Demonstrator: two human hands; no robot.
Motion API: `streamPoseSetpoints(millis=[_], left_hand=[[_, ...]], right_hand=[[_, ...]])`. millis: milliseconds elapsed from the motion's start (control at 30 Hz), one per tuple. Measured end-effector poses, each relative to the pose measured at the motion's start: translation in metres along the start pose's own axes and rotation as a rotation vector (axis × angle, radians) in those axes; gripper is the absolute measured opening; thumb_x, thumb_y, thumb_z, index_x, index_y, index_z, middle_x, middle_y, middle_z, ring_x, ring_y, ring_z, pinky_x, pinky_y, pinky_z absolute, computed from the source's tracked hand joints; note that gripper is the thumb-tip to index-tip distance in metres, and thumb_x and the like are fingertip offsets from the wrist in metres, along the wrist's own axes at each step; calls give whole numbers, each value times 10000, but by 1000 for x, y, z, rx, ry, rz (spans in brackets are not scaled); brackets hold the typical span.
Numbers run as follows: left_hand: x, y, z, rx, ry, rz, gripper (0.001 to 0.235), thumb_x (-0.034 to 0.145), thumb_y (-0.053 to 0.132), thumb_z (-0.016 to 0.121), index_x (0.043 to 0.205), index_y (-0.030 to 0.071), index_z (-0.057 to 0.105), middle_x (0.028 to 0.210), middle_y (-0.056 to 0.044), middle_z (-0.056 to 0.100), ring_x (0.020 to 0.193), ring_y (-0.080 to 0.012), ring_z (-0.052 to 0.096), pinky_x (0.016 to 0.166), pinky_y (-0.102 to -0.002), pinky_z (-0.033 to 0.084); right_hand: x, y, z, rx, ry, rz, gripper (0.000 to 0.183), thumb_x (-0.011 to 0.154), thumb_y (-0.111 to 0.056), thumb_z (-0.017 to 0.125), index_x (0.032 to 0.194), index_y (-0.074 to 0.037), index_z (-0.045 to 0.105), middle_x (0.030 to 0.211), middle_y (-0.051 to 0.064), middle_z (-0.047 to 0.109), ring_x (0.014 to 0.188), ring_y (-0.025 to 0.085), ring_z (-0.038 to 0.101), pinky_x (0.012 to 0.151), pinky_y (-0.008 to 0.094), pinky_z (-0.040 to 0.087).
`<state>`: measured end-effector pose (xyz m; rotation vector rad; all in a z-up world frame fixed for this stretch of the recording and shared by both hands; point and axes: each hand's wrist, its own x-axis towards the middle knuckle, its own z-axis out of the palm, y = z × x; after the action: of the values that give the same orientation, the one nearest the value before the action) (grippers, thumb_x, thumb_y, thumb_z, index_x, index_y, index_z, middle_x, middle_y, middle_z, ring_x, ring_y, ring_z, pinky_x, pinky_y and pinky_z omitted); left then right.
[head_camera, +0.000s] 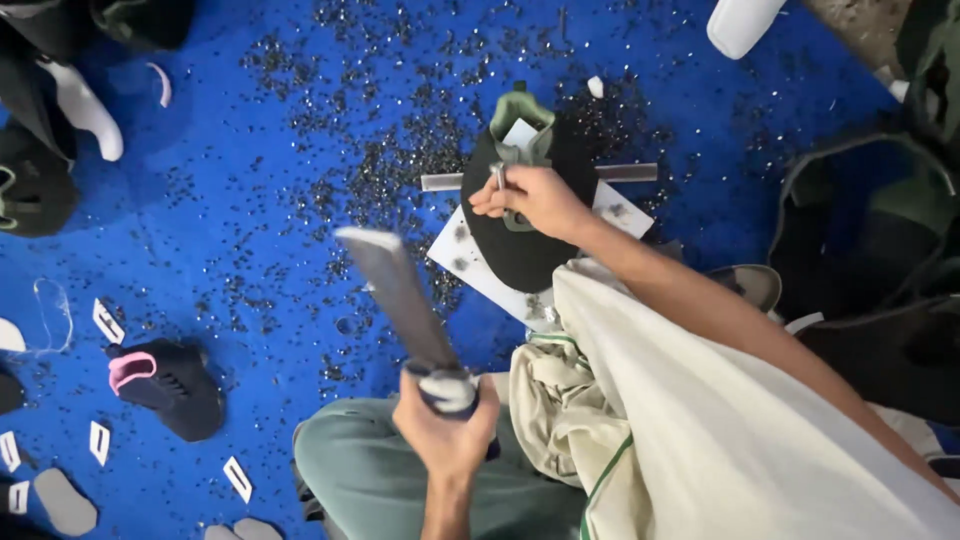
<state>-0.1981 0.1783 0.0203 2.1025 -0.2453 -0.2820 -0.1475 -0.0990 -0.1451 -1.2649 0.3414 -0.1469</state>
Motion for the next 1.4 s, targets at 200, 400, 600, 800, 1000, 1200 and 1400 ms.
streamPoseSetpoints(millis=[200, 400, 600, 800, 1000, 1200, 1400], left_hand=[[12, 81, -56, -118, -81, 468, 317, 680, 132, 789, 875, 101, 541, 750, -30, 611, 652, -165, 615, 636, -309, 516], [24, -38, 30, -168, 13, 383, 276, 699, 77, 764, 923, 64, 604, 767, -93, 634, 654, -243, 630, 643, -343, 510], [21, -7, 25, 184, -111, -53, 385, 632, 139, 851, 931, 40, 630, 738, -81, 707, 655, -234, 726, 640, -361, 565], [18, 48, -12, -356, 90, 471, 402, 673, 121, 831, 945, 88, 537, 764, -72, 607, 737, -179, 643, 689, -314, 521], [29, -61, 48, 30, -7, 234, 328, 658, 145, 803, 913, 71, 611, 751, -90, 675, 674, -252, 686, 662, -370, 559], [19, 8, 12, 182, 43, 91, 477, 635, 194, 852, 1010, 34, 605, 766, -80, 710, 637, -231, 697, 634, -357, 571], [32, -6, 14, -282, -16, 343, 461, 709, 159, 832, 1027, 94, 505, 796, -77, 651, 688, -195, 662, 653, -340, 548]], right_hand=[[-2, 27, 7, -228, -76, -114, 109, 996, 68, 555, 1016, 51, 661, 1062, 137, 770, 993, 187, 760, 864, 291, 609], [-22, 14, 11, -504, -115, -363, 212, 923, 103, 588, 1114, 57, 666, 1083, 166, 747, 1009, 234, 737, 846, 323, 597], [12, 42, -9, -71, -24, -160, 76, 1039, 48, 531, 1005, 68, 595, 1028, 182, 755, 969, 228, 729, 839, 318, 604], [7, 3, 6, -179, 27, -27, 104, 1003, 7, 566, 1031, 52, 656, 1077, 133, 781, 989, 180, 772, 835, 279, 616], [-12, 5, 19, -476, 10, -328, 206, 937, 29, 633, 1129, 37, 708, 1079, 152, 770, 1006, 186, 747, 868, 310, 592], [23, 10, -4, -9, 111, -20, 140, 1020, -19, 545, 1006, 30, 676, 1046, 164, 763, 925, 208, 764, 833, 321, 626], [9, 1, 5, -262, 86, -202, 94, 979, 49, 555, 965, 67, 645, 1088, 170, 764, 986, 226, 775, 849, 321, 622]])
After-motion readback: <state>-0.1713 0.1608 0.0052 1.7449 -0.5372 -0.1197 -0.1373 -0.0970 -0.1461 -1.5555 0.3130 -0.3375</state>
